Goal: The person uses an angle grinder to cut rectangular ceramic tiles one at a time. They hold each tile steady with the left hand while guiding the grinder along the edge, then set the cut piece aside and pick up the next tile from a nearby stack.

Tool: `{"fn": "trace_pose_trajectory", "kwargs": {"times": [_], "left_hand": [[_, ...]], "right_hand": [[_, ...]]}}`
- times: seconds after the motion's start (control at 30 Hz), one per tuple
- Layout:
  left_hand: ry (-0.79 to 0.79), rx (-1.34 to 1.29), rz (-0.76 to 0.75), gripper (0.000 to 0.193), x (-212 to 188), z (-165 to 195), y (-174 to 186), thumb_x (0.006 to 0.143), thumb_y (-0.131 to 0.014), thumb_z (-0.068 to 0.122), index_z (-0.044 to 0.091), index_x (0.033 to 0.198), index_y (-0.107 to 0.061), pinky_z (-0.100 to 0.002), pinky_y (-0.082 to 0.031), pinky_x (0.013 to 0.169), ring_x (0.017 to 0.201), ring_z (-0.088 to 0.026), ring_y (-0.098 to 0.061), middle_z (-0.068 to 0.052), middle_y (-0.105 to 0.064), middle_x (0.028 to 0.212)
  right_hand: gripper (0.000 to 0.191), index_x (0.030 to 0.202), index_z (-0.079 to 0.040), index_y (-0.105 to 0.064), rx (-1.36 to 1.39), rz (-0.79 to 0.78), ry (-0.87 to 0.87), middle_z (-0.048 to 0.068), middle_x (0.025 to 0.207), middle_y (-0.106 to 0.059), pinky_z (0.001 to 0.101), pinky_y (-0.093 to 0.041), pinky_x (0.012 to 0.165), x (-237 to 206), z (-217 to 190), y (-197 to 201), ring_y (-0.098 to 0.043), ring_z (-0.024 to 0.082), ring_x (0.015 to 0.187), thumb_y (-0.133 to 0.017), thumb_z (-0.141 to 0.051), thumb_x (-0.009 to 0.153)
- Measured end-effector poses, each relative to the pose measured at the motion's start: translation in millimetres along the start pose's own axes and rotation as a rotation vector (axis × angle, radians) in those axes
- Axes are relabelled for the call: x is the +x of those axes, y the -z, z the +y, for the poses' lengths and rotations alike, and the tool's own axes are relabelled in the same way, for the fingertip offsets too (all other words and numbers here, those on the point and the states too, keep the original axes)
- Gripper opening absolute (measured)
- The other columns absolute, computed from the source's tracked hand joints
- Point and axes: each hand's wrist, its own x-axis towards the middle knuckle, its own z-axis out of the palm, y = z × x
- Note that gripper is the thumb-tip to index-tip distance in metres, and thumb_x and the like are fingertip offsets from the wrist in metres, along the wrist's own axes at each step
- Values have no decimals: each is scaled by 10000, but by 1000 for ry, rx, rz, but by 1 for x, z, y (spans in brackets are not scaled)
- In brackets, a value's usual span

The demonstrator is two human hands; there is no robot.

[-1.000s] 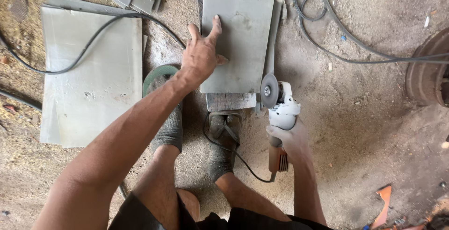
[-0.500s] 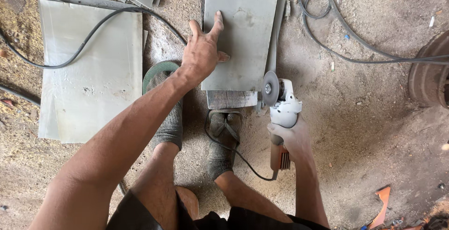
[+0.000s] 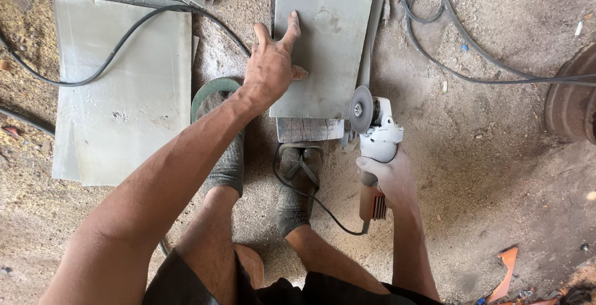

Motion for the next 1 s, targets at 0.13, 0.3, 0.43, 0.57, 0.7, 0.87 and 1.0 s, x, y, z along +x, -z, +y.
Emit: {"fn": "trace_pose_trajectory", "kwargs": {"times": [0.13,0.3,0.43,0.57,0.7,0.87,1.0], "left_hand": [[0,28,-7,1109,1,-1,-1,778,-857,307,303,1608,-122,-361,-633,824,925,-358,-637,-282,-326,1265],[-36,8,32,1099,1,-3,-3,791,-854,296,297,1616,-128,-375,-641,816,911,-368,-647,-293,-328,1262],[2,7,7,1083,0,-2,-3,806,-839,300,304,1616,-120,-369,-648,816,901,-361,-663,-287,-327,1272],[22,1,6,1096,0,2,-2,792,-848,310,336,1610,-120,-395,-638,842,962,-393,-649,-288,-313,1292],[34,25,2,1119,-1,3,0,778,-864,329,357,1602,-107,-429,-618,873,1014,-431,-616,-288,-306,1289],[28,22,8,1123,0,2,-3,773,-869,336,365,1602,-113,-415,-625,857,996,-414,-628,-271,-318,1277],[24,24,17,1130,0,0,-5,765,-872,338,362,1602,-113,-374,-644,827,955,-389,-648,-267,-325,1264]], "right_hand": [[505,1167,34,-590,40,-18,0,154,882,-710,418,-580,686,2,-2,-1,-706,236,751,-731,-111,704],[495,1174,19,-591,15,15,-13,144,903,-714,397,-584,673,5,-5,1,-714,223,749,-735,-76,710],[490,1176,19,-597,68,13,-49,141,913,-712,394,-582,649,7,-8,0,-713,222,741,-742,-61,715],[497,1184,13,-594,51,23,-70,137,913,-713,402,-586,642,7,-10,0,-714,226,736,-741,-57,714],[493,1185,16,-591,10,21,-67,138,904,-716,402,-594,656,6,-12,0,-722,236,740,-738,-54,720],[485,1191,10,-599,-23,22,-73,143,915,-715,416,-597,688,8,-14,-2,-716,234,769,-743,-83,738],[478,1185,1,-599,-54,22,-49,136,916,-723,420,-606,710,9,-18,-2,-727,223,773,-741,-89,737]]}}
